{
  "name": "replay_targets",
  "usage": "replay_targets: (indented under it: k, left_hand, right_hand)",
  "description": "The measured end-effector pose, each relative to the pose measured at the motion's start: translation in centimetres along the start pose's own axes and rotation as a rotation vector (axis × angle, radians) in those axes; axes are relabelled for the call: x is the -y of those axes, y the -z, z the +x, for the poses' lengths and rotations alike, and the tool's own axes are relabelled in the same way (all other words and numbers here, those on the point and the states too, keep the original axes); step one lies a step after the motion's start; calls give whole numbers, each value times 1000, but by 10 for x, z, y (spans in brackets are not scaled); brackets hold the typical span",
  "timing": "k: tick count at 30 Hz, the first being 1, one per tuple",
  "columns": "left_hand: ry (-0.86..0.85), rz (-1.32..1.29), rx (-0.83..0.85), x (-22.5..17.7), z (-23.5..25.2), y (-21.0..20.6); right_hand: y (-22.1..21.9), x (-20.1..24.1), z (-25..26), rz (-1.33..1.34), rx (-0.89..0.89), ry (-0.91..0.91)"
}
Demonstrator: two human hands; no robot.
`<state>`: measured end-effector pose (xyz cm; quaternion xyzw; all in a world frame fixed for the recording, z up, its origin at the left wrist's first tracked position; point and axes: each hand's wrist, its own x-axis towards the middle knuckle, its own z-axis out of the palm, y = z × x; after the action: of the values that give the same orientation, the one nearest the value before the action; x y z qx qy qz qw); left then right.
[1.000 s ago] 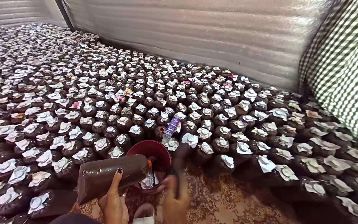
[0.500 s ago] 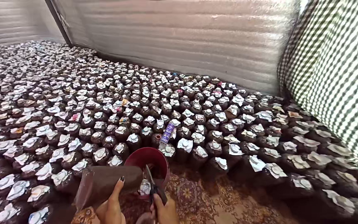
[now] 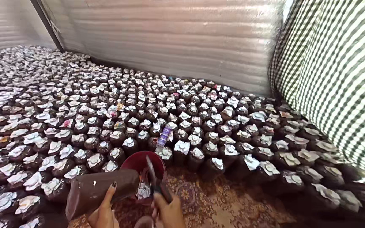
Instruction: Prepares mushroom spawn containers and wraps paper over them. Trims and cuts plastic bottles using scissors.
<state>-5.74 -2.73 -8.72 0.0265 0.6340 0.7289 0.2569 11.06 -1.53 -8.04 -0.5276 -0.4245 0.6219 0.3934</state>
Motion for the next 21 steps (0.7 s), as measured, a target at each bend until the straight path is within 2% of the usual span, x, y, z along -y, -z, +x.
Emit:
replay_targets:
  k: [1, 3, 5, 6, 7, 8, 9, 10, 11, 14, 17, 19, 20, 21]
  left_hand:
    - [27, -12, 0, -2, 0, 3]
    - [74, -41, 6, -4, 2, -2]
    - [91, -47, -9, -2, 1, -4]
    - [97, -48, -18, -2, 1, -5]
    - [104, -45, -19, -2, 0, -6]
    - [114, -41, -8, -2, -3, -4]
    - [109, -31, 6, -1, -5, -2]
    - [87, -20, 20, 0, -4, -1]
    - [63, -16, 38, 0, 1, -3]
    - [64, -41, 0, -2, 0, 3]
    - [88, -47, -6, -1, 1, -4]
    - [100, -42, -9, 0, -2, -6]
    - [109, -46, -8, -1, -3, -6]
    - [112, -46, -4, 0, -4, -5]
  right_hand:
    - [7, 24, -2, 56, -46, 85]
    - [18, 69, -1, 134, -188, 368]
    - [16, 74, -2, 154, -330, 619]
    - [9, 59, -3, 128, -363, 661]
    - [0, 34, -5, 80, -353, 607]
    - [-9, 3, -9, 17, -295, 451]
    - [-14, -20, -11, -32, -171, 195]
    - [-14, -33, -9, -63, -55, 1]
    - [-13, -35, -4, -49, 3, -70]
    - [6, 13, -9, 78, -63, 63]
    - [17, 58, -3, 199, -225, 400]
    - [7, 43, -3, 211, -260, 513]
    - [-2, 23, -5, 159, -244, 463]
    - [-10, 1, -9, 78, -193, 307]
